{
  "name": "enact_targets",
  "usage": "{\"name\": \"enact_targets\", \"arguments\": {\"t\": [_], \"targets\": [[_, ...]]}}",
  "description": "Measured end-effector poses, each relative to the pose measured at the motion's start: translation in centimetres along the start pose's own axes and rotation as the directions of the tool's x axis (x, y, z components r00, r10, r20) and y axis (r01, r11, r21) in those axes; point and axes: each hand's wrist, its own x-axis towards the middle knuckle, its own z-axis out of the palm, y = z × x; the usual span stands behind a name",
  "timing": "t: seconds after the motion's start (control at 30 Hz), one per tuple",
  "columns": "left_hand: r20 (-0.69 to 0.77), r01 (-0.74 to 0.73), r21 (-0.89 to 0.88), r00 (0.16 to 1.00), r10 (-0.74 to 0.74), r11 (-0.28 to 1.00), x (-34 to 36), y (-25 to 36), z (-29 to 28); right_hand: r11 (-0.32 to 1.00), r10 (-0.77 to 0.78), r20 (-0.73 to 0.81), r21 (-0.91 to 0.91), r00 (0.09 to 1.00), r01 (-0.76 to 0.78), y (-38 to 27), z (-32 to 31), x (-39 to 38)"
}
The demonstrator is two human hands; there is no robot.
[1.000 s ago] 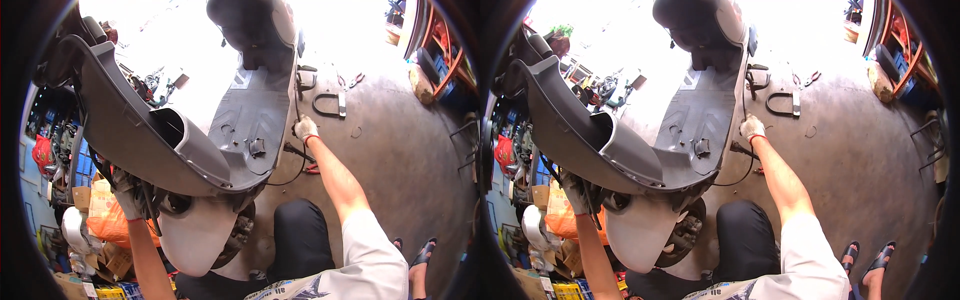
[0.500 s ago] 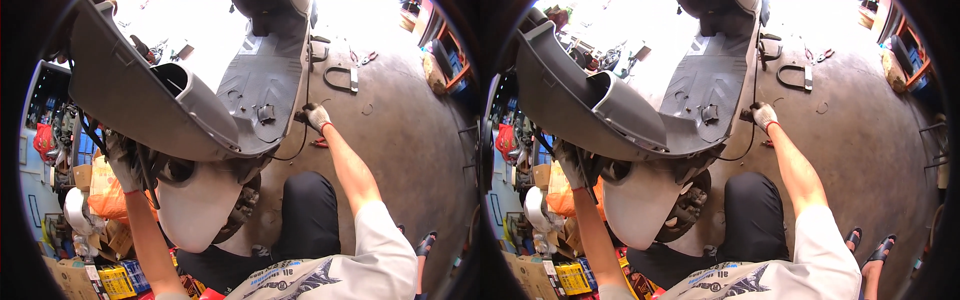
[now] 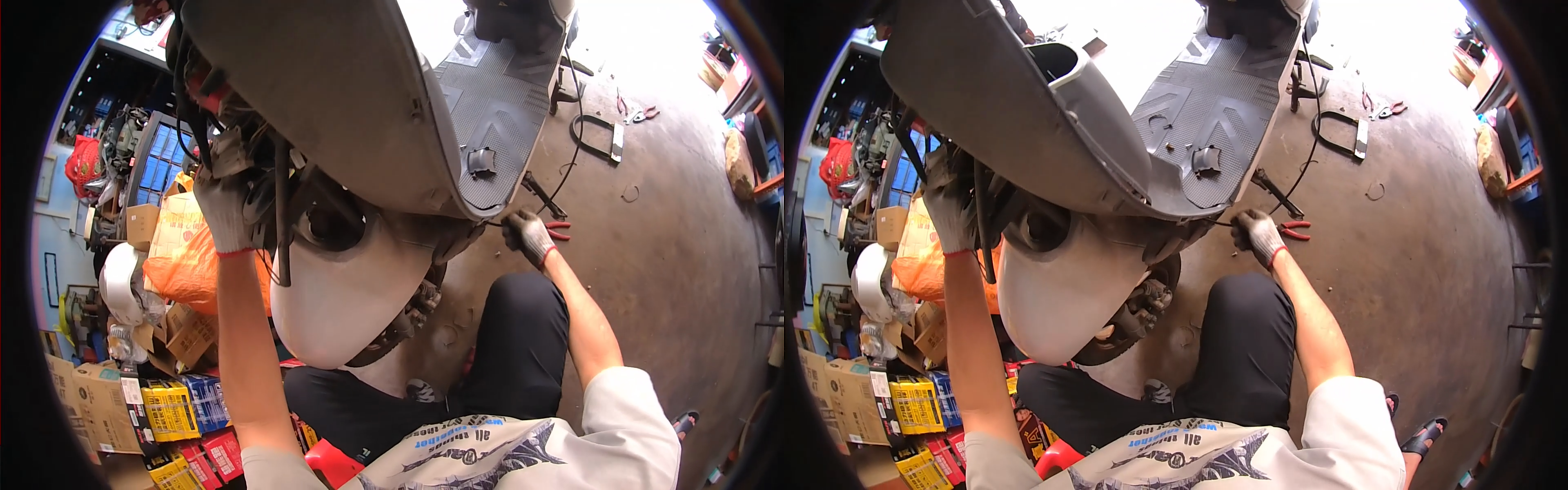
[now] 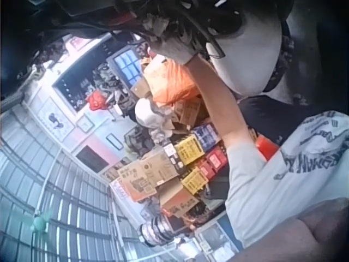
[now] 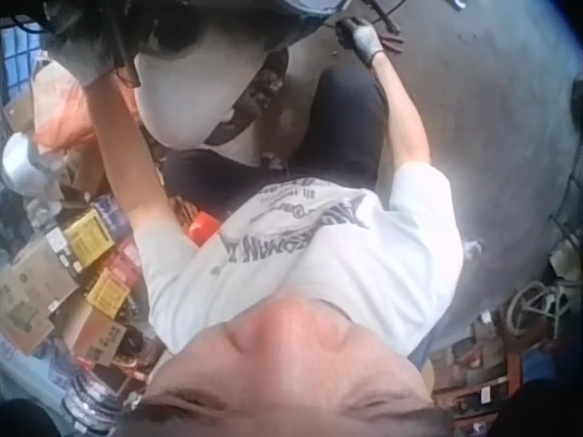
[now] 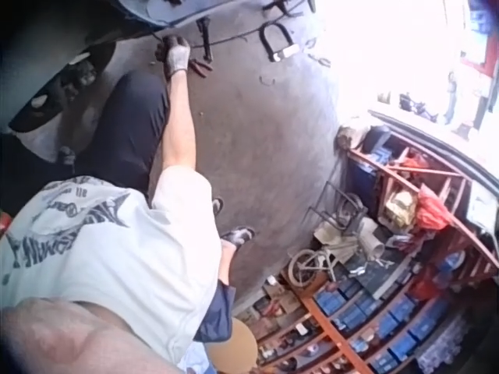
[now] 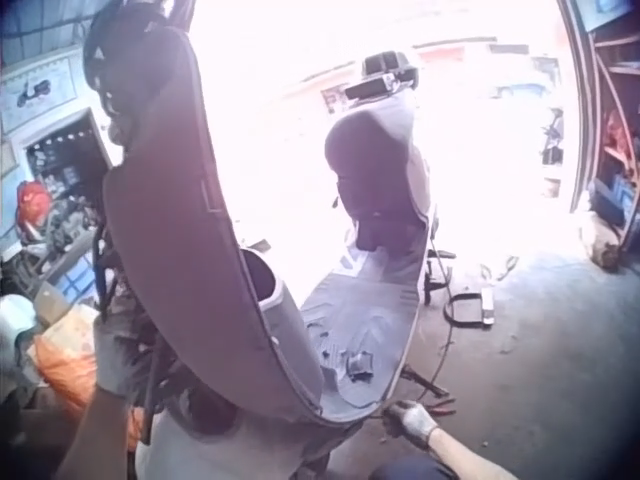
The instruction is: Repairing the front body and electrical components of a white scooter.
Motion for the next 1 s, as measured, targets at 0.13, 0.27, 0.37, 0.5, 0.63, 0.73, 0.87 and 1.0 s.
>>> {"name": "enact_targets", "arguments": {"t": [0.13, 0.27, 0.37, 0.5, 0.63, 0.73, 0.87, 1.0], "targets": [[-0.008, 0.192, -0.290, 0.979, -0.203, 0.937, -0.2, -0.5, 0.3, 0.998, -0.005, -0.128, -0.062, 0.992, -0.003, -0.8, -0.1, 1.9], [-0.039, 0.201, -0.361, 0.972, -0.230, 0.911, 0.0, -0.1, 0.9, 0.579, -0.498, -0.122, -0.784, 0.859, 0.224, 2.5, -1.8, 1.2], [-0.021, 0.202, -0.313, 0.976, -0.219, 0.928, 0.0, -0.2, 0.0, 0.401, -0.557, -0.033, -0.886, 0.830, 0.234, 2.3, -0.7, -0.7], [0.023, -0.067, 0.114, 0.998, 0.065, 0.991, 0.3, 0.6, -0.4, 0.067, -0.556, 0.116, -0.981, 0.823, 0.184, 0.4, -0.5, -0.3], [0.047, -0.156, 0.345, 0.988, 0.149, 0.926, 0.4, 2.8, 0.2, -0.076, -0.481, 0.225, -0.974, 0.847, 0.215, -1.3, -1.4, -0.6], [0.216, -0.402, 0.538, 0.915, 0.340, 0.740, 0.4, 2.3, -1.0, -0.136, -0.467, 0.323, -0.946, 0.823, 0.294, -2.4, -1.0, -0.8], [0.310, -0.481, 0.543, 0.877, 0.368, 0.689, 1.0, 1.7, -1.2, -0.267, -0.319, 0.405, -0.906, 0.857, 0.329, -2.6, 0.6, 0.7], [0.420, -0.599, 0.626, 0.799, 0.431, 0.500, 1.7, 2.6, -1.0, -0.134, -0.385, 0.273, -0.962, 0.882, 0.239, -3.2, 2.1, 0.1]]}}
